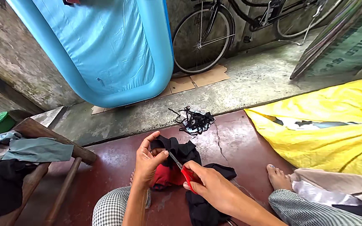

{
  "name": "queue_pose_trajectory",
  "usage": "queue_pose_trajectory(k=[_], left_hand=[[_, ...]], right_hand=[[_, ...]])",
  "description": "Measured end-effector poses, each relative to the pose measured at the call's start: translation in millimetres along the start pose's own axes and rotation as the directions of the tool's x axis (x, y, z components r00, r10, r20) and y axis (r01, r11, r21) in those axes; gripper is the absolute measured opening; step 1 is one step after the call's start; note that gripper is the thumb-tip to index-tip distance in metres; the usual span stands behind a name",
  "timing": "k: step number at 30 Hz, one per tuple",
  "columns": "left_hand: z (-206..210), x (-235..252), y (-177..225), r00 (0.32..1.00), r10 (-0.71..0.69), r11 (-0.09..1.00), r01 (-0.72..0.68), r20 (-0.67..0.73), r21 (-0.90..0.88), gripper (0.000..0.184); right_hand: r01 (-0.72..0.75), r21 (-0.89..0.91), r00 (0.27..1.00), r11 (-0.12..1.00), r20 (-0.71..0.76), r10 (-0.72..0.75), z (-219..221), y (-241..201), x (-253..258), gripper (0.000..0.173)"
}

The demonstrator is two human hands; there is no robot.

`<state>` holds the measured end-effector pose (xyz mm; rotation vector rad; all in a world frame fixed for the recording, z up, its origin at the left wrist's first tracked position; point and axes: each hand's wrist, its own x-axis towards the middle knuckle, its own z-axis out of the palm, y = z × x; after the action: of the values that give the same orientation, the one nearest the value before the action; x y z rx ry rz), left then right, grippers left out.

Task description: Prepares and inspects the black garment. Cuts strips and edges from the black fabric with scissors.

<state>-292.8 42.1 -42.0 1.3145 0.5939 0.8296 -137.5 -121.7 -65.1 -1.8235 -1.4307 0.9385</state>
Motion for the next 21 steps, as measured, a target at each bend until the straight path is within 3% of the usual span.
queue_pose_trajectory(k=[8,14,21], left_hand=[[-13.5,1.1,9.6,0.992,-0.011,0.995,-0.001,0.128,0.097,0.081],[-16.9,0.9,10.3,0.99,-0.02,0.995,0.006,0.141,0.1,0.081],[-12.4,-1.1,9.3,0.991,0.005,1.0,-0.005,0.137,0.001,0.088]], right_hand=[[-0.052,0.345,0.984,0.937,0.18,-0.012,-2.2,3.1,-1.1,0.04],[-0.107,0.549,0.965,0.829,0.257,-0.046,-9.1,-5.2,-3.0,0.035],[-0.218,0.705,0.864,0.675,0.461,-0.203,-15.3,-7.7,-7.3,0.035]])
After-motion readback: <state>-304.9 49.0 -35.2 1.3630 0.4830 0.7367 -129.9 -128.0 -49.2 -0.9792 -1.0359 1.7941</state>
